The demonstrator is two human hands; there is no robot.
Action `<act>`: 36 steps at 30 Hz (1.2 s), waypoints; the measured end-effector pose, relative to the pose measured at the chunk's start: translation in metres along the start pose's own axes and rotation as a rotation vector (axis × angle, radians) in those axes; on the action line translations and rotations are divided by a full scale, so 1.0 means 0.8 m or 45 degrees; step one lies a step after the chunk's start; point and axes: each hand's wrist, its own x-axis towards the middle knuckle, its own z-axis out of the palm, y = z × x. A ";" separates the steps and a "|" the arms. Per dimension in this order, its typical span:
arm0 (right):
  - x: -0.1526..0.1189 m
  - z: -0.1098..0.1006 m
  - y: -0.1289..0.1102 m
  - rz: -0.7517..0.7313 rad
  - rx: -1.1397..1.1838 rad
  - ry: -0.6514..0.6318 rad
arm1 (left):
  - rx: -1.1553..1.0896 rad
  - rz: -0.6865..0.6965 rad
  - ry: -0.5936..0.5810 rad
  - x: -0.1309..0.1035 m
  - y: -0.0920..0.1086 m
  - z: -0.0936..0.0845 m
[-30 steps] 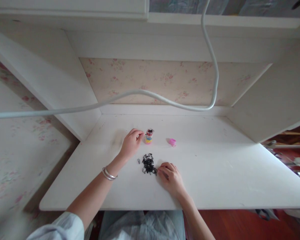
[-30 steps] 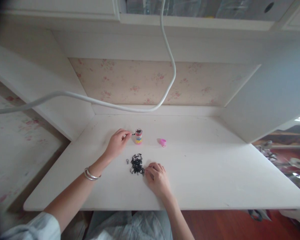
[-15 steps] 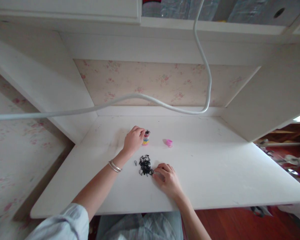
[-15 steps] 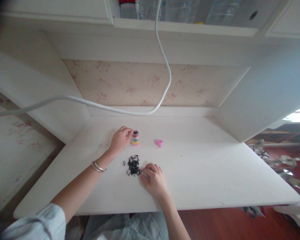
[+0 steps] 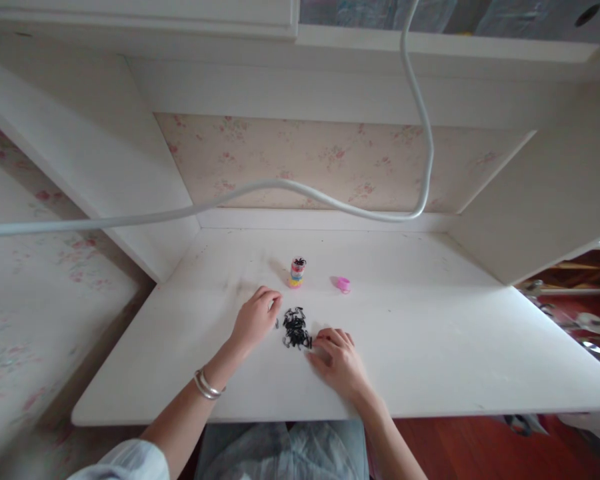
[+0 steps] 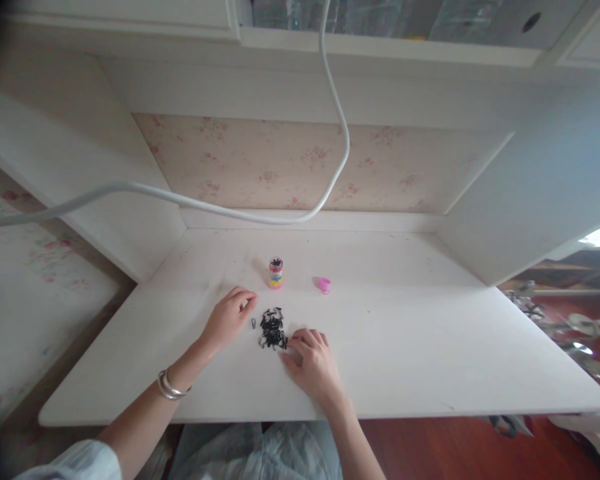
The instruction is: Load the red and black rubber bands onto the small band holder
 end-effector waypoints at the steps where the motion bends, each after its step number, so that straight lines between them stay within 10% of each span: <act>1: 0.000 0.000 -0.001 -0.005 -0.009 0.001 | 0.005 -0.021 -0.060 -0.012 -0.006 0.003; 8: 0.001 0.002 -0.004 -0.030 -0.031 0.004 | 0.071 -0.078 -0.279 -0.066 -0.029 0.018; 20: 0.004 0.009 -0.002 -0.016 -0.051 0.039 | 0.240 -0.087 -0.177 -0.063 -0.030 0.032; 36: 0.039 -0.007 0.012 0.217 0.348 0.256 | -0.206 -0.197 0.008 -0.067 -0.046 0.022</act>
